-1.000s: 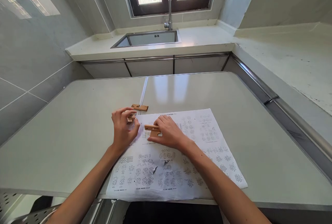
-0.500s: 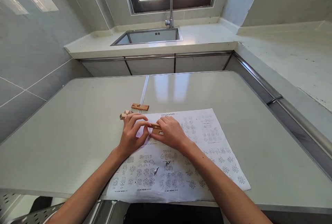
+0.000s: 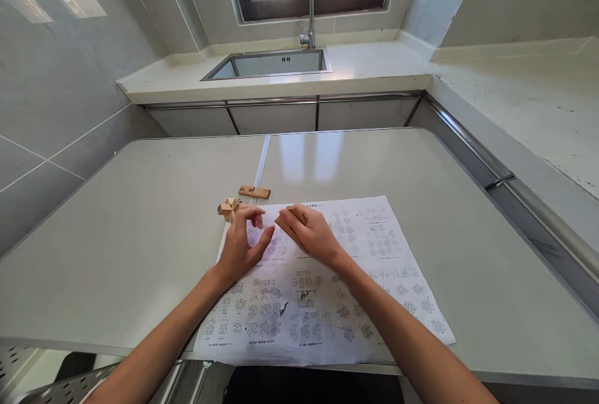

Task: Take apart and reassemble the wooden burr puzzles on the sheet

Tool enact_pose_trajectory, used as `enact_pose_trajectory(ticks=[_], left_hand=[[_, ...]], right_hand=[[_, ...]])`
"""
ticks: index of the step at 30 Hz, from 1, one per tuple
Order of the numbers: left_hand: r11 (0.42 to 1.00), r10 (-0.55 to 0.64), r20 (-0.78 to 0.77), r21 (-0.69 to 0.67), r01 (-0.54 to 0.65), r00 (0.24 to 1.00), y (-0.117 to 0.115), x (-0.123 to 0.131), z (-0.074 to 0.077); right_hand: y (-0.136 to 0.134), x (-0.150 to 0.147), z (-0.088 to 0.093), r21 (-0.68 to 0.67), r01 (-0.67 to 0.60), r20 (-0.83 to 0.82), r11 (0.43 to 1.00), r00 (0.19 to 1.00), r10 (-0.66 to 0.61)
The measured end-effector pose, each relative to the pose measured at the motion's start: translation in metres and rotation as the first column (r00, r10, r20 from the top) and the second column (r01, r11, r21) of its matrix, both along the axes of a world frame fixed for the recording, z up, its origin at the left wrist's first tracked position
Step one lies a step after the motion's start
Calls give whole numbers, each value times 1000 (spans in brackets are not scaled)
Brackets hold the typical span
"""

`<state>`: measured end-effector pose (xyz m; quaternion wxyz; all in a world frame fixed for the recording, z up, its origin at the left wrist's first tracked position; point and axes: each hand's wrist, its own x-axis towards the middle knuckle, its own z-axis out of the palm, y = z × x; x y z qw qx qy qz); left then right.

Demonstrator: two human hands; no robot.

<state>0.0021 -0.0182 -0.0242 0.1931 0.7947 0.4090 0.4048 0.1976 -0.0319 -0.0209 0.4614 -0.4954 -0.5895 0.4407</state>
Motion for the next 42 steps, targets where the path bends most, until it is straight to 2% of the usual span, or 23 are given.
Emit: enact_pose_trajectory(ticks=[2,5,8,10,12,15,19,23,27,29,31,34,37,42], left_hand=[[969,-84,82,-226,101,993,-1,1,0],[836,-158,227,-487,252,961,-4,3,1],[737,-139,343,-591,328,929,-5,5,5],[700,-111,400,-619,357,910,-5,6,7],[697,-75,436,-620,360,897,-3,7,10],[732,25,498,-600,323,867,2,7,12],[744,96,551,-593,307,829,5,7,14],[711,51,534,-613,344,844,4,7,15],[628,-44,483,-668,400,875,3,6,17],[604,-71,469,-682,412,880,3,5,17],[613,-58,478,-676,409,877,3,5,18],[649,3,494,-662,375,869,4,7,18],[678,60,489,-660,325,870,5,7,17],[708,-2,374,-654,265,928,3,8,13]], right_hand=[[-2,-2,2,-14,-74,-36,997,997,73],[-4,-5,0,-11,-177,-75,984,982,176],[-5,-6,-4,-13,-209,-88,978,974,208],[-4,-5,-4,-17,-196,-95,981,977,193],[-3,-3,-2,-27,-158,-98,987,983,155],[-1,0,2,-65,-137,-101,988,986,130],[-1,0,3,-97,-144,-192,985,973,124],[-1,1,1,-93,-108,-230,990,970,84],[-2,2,-1,-76,-178,-202,981,966,160],[-2,2,-2,-82,-211,-203,974,960,191],[-2,1,-3,-79,-194,-183,978,967,177],[0,0,-1,-79,-86,-126,993,989,75],[1,1,1,-139,-40,-121,989,992,23],[3,1,-2,-218,-36,-185,975,983,-5]])
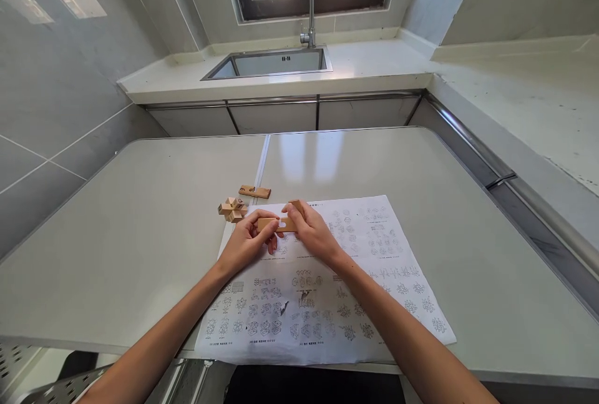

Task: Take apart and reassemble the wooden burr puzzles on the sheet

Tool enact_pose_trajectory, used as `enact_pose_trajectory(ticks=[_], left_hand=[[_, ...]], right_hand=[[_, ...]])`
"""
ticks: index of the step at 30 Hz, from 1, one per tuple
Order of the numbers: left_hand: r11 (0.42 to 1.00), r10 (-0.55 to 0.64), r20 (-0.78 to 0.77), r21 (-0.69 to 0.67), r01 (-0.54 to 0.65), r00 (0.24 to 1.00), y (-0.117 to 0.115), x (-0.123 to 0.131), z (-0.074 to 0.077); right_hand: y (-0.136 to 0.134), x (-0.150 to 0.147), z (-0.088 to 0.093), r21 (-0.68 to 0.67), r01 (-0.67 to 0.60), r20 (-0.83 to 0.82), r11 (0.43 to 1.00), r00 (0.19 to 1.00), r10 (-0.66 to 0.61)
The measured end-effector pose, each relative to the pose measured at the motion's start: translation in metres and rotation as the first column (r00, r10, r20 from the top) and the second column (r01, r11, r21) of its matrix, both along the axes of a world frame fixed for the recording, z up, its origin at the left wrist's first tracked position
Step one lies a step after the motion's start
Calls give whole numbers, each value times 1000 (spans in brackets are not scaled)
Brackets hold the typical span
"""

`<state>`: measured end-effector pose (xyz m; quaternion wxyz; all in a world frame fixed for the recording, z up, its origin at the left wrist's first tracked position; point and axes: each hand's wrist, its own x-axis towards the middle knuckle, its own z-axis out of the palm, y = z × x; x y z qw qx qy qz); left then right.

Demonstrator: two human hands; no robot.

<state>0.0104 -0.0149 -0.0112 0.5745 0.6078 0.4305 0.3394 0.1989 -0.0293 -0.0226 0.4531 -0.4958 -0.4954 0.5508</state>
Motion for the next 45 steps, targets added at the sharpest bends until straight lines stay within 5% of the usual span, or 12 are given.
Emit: enact_pose_trajectory(ticks=[7,12,19,29,39,45], left_hand=[[996,-62,-73,65,67,995,-7,3,-3],[993,67,-35,102,-63,997,-6,3,-3],[972,200,4,121,-199,980,-1,4,-3],[976,186,26,110,-187,982,-1,3,-6],[971,227,95,48,-233,969,1,4,-2],[989,132,73,64,-137,989,1,2,-6]], right_hand=[[-3,-5,-3,94,1,-30,996,1000,2],[-4,-6,-3,27,89,-3,996,996,-89],[-1,-1,-2,117,95,14,989,995,-97],[-1,0,-2,170,163,32,972,985,-171],[-9,-14,-2,213,35,56,976,997,-47],[-10,-17,-13,275,4,238,961,969,-72]])
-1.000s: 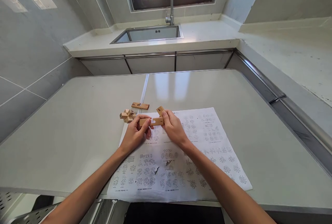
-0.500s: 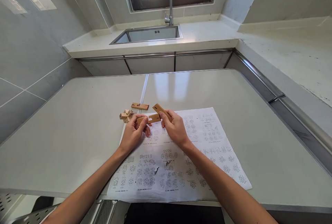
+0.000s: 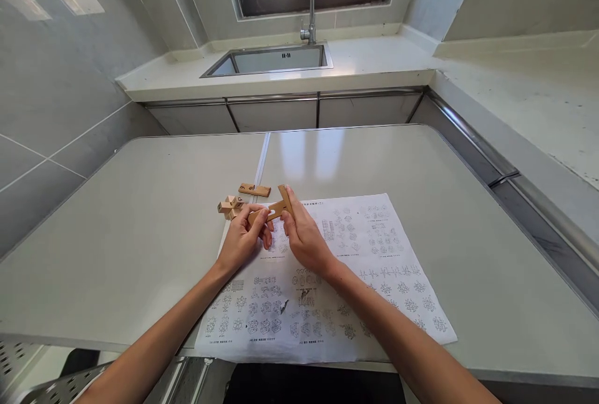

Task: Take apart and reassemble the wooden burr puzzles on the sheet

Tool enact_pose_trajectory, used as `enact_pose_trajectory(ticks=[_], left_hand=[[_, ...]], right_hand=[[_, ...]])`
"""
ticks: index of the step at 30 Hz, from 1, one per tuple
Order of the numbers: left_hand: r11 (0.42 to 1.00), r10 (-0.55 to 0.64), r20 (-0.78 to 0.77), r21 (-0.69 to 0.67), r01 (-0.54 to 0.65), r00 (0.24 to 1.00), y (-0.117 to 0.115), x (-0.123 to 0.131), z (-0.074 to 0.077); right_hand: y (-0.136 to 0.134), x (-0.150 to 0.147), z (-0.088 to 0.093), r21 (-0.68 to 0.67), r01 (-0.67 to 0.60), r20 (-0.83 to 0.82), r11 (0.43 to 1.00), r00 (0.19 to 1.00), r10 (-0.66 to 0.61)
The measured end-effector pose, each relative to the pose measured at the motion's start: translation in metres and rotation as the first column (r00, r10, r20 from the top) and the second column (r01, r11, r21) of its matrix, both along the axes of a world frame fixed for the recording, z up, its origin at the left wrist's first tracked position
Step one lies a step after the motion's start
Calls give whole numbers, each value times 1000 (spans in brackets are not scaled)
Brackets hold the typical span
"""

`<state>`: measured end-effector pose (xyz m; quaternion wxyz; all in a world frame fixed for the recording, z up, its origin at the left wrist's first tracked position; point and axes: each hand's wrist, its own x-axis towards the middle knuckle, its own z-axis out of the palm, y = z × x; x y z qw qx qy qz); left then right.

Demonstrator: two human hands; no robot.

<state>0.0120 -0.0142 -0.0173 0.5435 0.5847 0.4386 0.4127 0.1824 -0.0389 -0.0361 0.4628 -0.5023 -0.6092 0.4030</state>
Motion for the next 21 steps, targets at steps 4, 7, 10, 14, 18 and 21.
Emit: enact_pose_trajectory(ticks=[4,7,10,14,18,21], left_hand=[[998,-52,-17,16,53,998,-1,1,0],[997,-76,-30,10,76,997,-2,2,3],[997,-80,-30,5,80,996,-3,3,4],[994,-107,-47,2,107,993,-2,1,2],[983,-166,3,-73,166,986,-1,0,-3],[976,-182,55,-108,187,982,-2,1,-4]], right_hand=[[0,1,-2,-4,8,10,1000,1000,-8],[0,1,1,-3,-19,-14,1000,1000,19],[-1,0,1,1,-41,3,999,999,41],[-1,0,-2,61,-124,57,990,991,121],[-1,-1,-6,87,-221,125,971,970,209],[-1,-1,-6,91,-208,124,974,973,197]])
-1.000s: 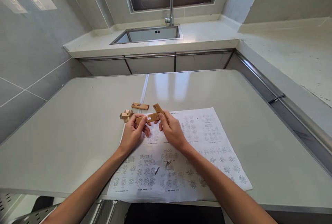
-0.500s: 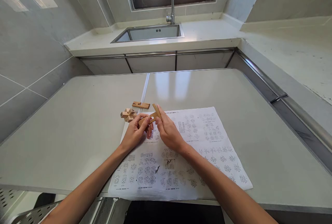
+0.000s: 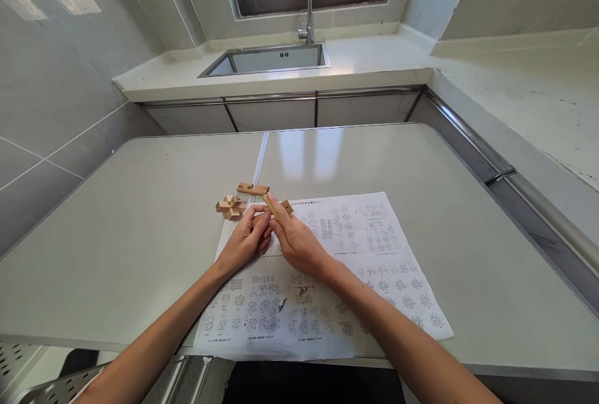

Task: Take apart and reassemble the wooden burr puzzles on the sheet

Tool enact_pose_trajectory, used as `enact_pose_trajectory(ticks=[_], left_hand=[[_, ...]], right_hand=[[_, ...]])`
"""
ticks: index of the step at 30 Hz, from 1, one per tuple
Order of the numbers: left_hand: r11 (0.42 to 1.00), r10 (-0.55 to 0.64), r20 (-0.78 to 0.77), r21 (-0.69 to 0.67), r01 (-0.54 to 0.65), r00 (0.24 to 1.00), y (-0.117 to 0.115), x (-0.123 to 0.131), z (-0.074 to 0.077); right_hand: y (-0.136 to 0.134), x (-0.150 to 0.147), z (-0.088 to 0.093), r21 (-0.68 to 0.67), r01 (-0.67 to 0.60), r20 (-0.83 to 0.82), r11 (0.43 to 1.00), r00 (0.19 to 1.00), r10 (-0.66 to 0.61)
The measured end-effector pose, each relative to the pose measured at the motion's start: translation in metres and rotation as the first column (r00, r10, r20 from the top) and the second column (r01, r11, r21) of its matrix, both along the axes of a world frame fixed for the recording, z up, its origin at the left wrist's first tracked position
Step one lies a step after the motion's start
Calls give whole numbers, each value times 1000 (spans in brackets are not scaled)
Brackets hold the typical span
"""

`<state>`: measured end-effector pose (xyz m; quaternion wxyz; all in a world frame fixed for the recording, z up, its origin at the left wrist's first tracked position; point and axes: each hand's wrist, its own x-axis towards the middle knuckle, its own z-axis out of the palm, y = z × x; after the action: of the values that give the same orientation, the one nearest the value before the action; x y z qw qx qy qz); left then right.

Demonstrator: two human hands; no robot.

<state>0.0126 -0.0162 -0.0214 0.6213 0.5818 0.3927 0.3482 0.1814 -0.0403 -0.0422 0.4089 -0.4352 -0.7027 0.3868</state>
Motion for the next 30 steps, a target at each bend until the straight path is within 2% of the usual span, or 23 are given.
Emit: enact_pose_trajectory(ticks=[7,18,30], left_hand=[[999,4,-32,39,-2,999,-4,2,5],[997,39,-56,74,-35,998,-4,2,2],[991,74,-88,117,-64,993,-4,0,2]], right_hand=[[0,1,-3,3,66,-24,998,998,-66],[0,1,0,-36,177,-51,984,983,-178],[0,4,0,-53,159,-25,986,987,-160]])
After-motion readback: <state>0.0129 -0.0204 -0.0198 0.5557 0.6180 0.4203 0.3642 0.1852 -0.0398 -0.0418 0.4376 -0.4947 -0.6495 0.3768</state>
